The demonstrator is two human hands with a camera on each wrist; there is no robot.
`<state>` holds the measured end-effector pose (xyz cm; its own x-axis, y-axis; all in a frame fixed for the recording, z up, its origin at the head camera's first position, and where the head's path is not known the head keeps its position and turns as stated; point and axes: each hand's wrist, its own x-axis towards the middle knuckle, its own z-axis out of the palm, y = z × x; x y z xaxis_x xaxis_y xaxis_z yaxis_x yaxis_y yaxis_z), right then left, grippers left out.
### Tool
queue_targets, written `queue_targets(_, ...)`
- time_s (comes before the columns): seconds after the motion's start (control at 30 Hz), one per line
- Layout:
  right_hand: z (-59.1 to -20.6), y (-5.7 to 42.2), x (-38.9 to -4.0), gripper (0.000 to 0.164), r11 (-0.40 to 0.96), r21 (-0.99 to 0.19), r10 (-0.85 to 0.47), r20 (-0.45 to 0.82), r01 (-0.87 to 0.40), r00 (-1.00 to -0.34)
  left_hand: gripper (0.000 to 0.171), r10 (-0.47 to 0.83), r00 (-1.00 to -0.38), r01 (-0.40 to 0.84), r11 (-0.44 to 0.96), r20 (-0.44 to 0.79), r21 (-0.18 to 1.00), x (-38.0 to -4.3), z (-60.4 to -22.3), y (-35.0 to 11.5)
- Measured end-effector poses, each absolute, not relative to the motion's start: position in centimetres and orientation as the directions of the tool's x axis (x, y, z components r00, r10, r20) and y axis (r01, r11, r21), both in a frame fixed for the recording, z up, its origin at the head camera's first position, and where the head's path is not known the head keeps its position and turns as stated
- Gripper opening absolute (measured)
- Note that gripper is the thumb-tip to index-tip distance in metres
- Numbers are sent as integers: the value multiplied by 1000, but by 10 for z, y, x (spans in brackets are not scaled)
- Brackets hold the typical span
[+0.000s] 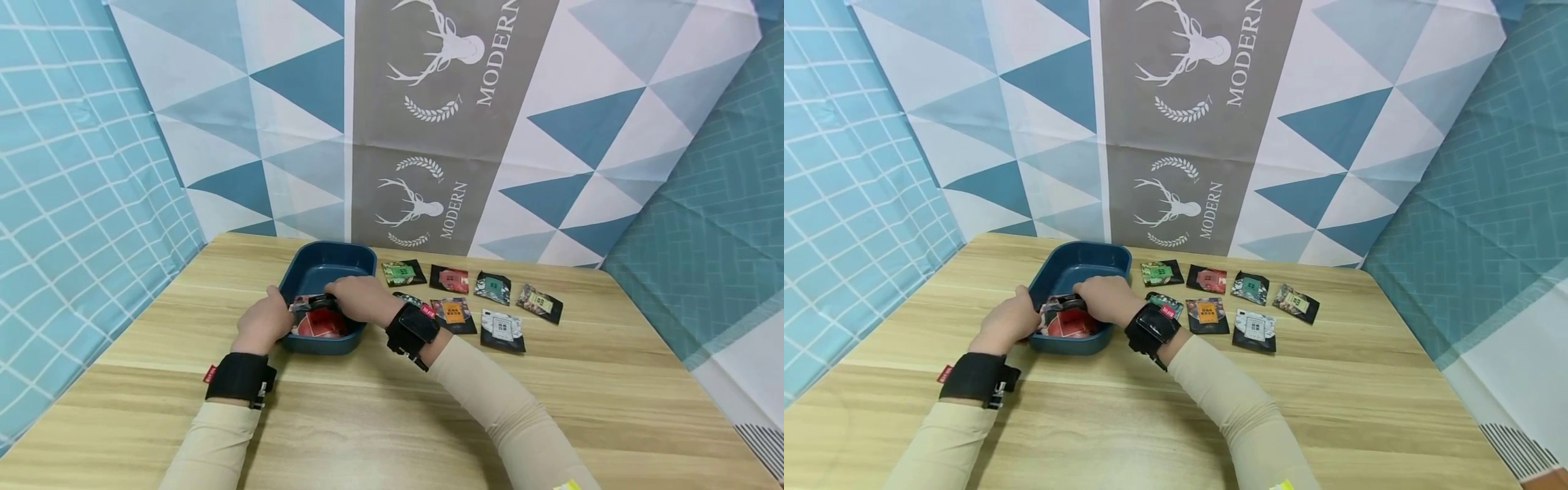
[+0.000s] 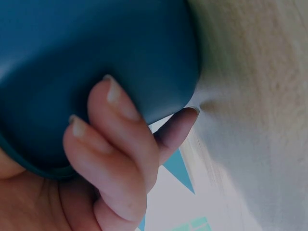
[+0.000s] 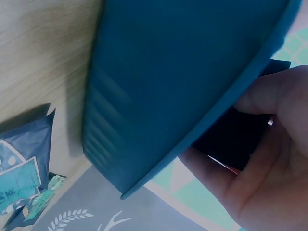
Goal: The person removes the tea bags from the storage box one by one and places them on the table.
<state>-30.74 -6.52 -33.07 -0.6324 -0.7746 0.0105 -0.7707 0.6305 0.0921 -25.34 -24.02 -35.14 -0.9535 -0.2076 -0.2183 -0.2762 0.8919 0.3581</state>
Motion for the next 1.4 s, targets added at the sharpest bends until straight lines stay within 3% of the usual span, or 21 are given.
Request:
queue_targets(0.7,-314,-41,-290,34,591,54,-806,68,-805,-588,68,-202,-953,-274,892,-225,360,-251,-352,-241)
queue_targets(1.07,-301,0,-282,35,626,-17,-774,100,-779,-625,67,-207,-952,-280,887,-225,368,-252,-354,-235)
queue_targets(1.4,-297,43,-282,33,668,1,-736,148,-744,-660,67,-201,-956,-269,891,-214,366,-253,-352,-241)
